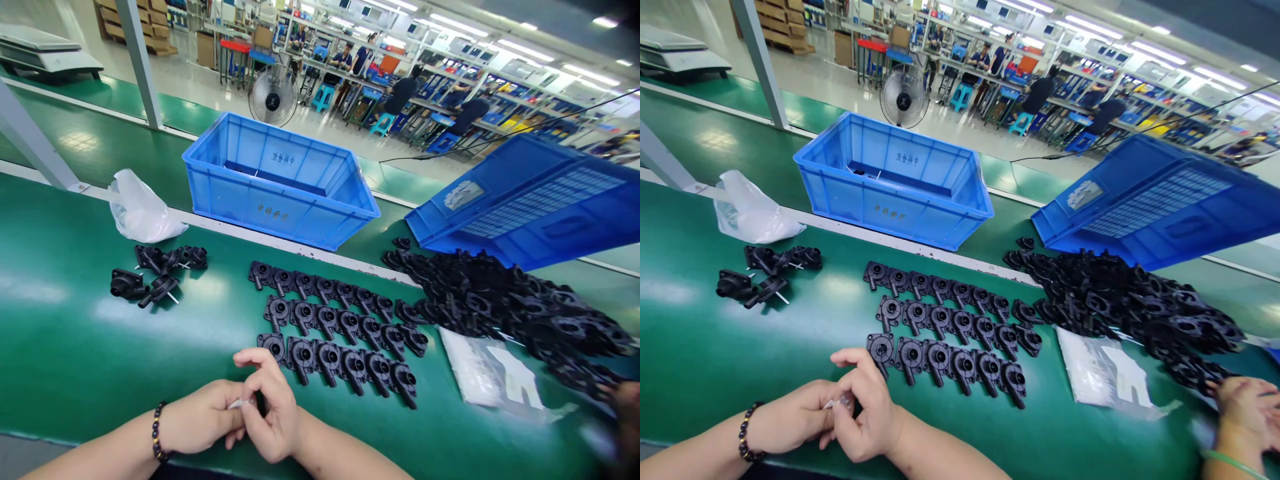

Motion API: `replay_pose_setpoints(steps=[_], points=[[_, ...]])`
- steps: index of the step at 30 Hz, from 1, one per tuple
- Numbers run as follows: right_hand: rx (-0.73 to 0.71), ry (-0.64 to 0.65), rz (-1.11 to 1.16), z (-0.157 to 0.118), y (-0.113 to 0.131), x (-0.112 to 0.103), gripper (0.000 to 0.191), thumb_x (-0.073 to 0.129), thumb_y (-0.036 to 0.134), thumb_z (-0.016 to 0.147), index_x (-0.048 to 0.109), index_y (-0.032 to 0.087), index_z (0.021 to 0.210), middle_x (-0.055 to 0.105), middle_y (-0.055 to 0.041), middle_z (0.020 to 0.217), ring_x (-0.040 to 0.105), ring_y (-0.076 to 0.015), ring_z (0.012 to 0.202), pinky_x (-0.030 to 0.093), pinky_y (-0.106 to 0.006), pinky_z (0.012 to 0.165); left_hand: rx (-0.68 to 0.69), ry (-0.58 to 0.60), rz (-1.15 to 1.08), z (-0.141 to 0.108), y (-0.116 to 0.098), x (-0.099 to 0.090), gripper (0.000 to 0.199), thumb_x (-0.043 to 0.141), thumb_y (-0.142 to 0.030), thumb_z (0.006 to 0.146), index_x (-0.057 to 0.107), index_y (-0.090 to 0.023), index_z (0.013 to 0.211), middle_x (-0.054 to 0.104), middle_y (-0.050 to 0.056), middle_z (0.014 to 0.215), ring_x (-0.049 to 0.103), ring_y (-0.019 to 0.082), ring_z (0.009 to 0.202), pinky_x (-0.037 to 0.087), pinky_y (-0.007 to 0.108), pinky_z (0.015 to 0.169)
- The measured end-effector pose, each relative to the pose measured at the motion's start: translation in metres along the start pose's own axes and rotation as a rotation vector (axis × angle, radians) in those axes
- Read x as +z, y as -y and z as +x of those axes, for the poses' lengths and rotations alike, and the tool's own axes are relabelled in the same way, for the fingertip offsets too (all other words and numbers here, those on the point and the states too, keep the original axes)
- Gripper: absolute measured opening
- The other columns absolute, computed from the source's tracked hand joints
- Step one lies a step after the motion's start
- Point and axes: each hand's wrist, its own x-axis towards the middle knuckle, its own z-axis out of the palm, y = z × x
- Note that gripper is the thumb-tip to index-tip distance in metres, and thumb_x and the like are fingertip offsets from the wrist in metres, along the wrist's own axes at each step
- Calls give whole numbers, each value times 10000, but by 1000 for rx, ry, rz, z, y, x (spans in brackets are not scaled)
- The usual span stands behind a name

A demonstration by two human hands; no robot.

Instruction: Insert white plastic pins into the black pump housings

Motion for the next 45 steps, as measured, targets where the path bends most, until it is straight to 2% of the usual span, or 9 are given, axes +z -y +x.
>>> replay_pose_setpoints(steps=[4, 8, 13, 19, 25, 31, 34, 38, 45], points=[[50, -141, -99, -6, -2, -2, 132, 437, 114, 755, 470, 194, 854, 475, -108, 1102, 518, -225, 989, 470, -431, 826, -60, 6, -355, 2, -2, -1, 391, 578, -507, 784, 525, -126, 715, 547, 25, 557, 492, 83, 415, 305, 140, 356], [-48, -167, -261, 0, -4, -2, 191, 463, 69, 771, 495, 206, 899, 478, -89, 1070, 512, -224, 1004, 466, -441, 843, -28, -179, -647, 0, -3, -2, 277, 631, -376, 790, 545, -113, 815, 635, 91, 694, 637, 170, 637, 502, 230, 569], [-40, -185, -336, 6, -7, -2, 184, 489, 64, 770, 523, 208, 880, 471, -90, 1095, 507, -228, 1013, 475, -436, 830, -31, -289, -791, 0, 1, -4, 200, 626, -296, 811, 580, -110, 867, 628, 77, 752, 619, 150, 672, 518, 293, 688], [-88, -108, -348, 4, -11, 5, 242, 501, 48, 711, 517, 207, 893, 490, -90, 1076, 507, -238, 1004, 461, -473, 842, 51, -362, -917, 2, 2, -7, 134, 629, -226, 808, 617, -103, 859, 607, 59, 764, 593, 121, 706, 488, 228, 702], [-35, -75, -346, 4, -10, 5, 290, 506, 88, 691, 511, 205, 957, 491, -104, 1091, 501, -258, 1039, 446, -486, 868, 98, -347, -892, 1, -2, -6, 132, 612, -231, 820, 613, -118, 889, 638, 80, 817, 621, 176, 801, 491, 304, 782], [-23, 29, -285, 2, -16, 7, 761, 599, 228, 708, 223, 134, 1364, 432, -186, 1278, 421, -298, 1207, 433, -458, 946, 49, -285, -800, 0, -8, -5, 150, 631, -252, 799, 612, -103, 791, 670, 114, 788, 632, 189, 760, 489, 298, 754], [21, 110, -234, 2, -17, 6, 769, 603, 249, 728, 211, 151, 1382, 487, -162, 1250, 486, -261, 1156, 459, -404, 931, 62, -248, -779, -1, -9, -4, 146, 648, -246, 778, 626, -102, 766, 666, 107, 749, 619, 172, 719, 480, 259, 707], [-41, 169, -182, 3, -16, 5, 822, 637, 363, 735, 198, 136, 1392, 492, -172, 1254, 479, -275, 1169, 446, -414, 950, 51, -229, -743, -1, -9, -4, 200, 635, -277, 779, 654, -84, 727, 640, 96, 682, 589, 159, 660, 465, 245, 671], [-31, 116, -143, 5, -17, 6, 580, 607, 318, 795, 371, 192, 1309, 594, -120, 1129, 566, -228, 1045, 472, -398, 914, 90, -143, -592, -1, -11, -6, 279, 550, -273, 833, 679, -65, 700, 602, 94, 711, 528, 150, 718, 423, 231, 718]])
